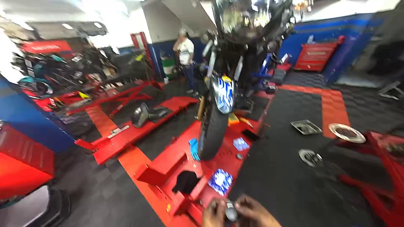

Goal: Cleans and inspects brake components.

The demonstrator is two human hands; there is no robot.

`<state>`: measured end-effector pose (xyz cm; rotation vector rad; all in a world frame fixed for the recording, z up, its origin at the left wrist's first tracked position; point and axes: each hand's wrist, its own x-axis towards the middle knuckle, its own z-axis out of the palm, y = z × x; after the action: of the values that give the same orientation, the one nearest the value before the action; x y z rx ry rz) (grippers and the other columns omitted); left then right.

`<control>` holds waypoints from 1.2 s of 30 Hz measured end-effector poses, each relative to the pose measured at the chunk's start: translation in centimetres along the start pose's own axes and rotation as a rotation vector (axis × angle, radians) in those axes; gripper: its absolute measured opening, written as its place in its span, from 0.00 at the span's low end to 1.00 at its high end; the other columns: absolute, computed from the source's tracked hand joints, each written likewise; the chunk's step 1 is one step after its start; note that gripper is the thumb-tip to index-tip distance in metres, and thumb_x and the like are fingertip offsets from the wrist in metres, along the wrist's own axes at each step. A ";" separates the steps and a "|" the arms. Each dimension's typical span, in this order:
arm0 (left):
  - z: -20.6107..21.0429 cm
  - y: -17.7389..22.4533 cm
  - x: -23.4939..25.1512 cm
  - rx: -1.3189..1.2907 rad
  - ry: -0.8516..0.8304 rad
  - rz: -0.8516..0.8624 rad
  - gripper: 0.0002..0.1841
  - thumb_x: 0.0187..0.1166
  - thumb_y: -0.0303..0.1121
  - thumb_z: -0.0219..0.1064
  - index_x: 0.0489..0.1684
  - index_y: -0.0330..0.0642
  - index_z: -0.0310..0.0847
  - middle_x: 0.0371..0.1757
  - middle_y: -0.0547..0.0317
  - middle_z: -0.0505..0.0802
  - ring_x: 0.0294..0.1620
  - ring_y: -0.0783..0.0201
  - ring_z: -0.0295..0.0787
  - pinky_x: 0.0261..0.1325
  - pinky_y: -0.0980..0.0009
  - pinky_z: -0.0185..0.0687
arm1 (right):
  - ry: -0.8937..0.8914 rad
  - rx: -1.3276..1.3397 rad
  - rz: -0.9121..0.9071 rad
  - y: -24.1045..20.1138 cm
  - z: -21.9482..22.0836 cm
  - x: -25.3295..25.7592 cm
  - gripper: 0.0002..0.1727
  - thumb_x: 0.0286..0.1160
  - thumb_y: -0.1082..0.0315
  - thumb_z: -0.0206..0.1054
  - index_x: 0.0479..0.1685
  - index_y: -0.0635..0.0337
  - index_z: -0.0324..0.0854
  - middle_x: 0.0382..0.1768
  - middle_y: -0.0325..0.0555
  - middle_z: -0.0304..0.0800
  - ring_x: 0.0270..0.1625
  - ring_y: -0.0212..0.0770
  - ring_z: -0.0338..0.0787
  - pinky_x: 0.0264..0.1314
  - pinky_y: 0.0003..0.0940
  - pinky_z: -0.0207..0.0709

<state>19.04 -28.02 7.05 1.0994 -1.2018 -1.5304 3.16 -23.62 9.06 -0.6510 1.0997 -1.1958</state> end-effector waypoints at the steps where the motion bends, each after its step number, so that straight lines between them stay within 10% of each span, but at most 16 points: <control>1: 0.2 0.4 0.4 0.094 -0.032 0.024 0.12 0.86 0.30 0.61 0.44 0.34 0.90 0.36 0.55 0.95 0.37 0.64 0.93 0.47 0.62 0.92 | -0.002 -0.041 0.004 -0.7 -0.7 -0.3 0.11 0.82 0.64 0.67 0.52 0.62 0.78 0.36 0.51 0.93 0.30 0.42 0.92 0.31 0.36 0.87; 17: 2.9 -1.3 1.3 0.382 -0.361 0.185 0.10 0.83 0.29 0.64 0.38 0.39 0.93 0.40 0.58 0.95 0.40 0.67 0.93 0.46 0.70 0.93 | -0.003 -0.781 -0.011 -1.7 -6.1 -2.4 0.14 0.89 0.55 0.58 0.44 0.52 0.87 0.29 0.34 0.92 0.28 0.30 0.91 0.37 0.33 0.89; 29: 3.7 -0.8 1.4 0.226 -0.255 -0.041 0.15 0.84 0.24 0.57 0.62 0.31 0.85 0.56 0.46 0.91 0.40 0.56 0.95 0.44 0.62 0.98 | 0.234 -0.348 -0.008 -0.9 -5.5 -1.4 0.12 0.90 0.62 0.58 0.55 0.56 0.83 0.40 0.42 0.95 0.32 0.38 0.95 0.36 0.34 0.93; 36: 3.9 -0.1 1.8 0.185 -0.168 -0.023 0.14 0.81 0.20 0.60 0.61 0.26 0.81 0.45 0.45 0.94 0.36 0.56 0.96 0.41 0.63 0.97 | 0.203 -0.351 -0.093 -0.6 -4.5 -2.0 0.19 0.80 0.72 0.66 0.69 0.48 0.82 0.46 0.42 0.95 0.40 0.40 0.97 0.45 0.36 0.95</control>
<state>14.85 -28.89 7.28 1.1238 -1.4738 -1.5789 -1.19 -21.28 8.59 -0.8703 1.4835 -1.1767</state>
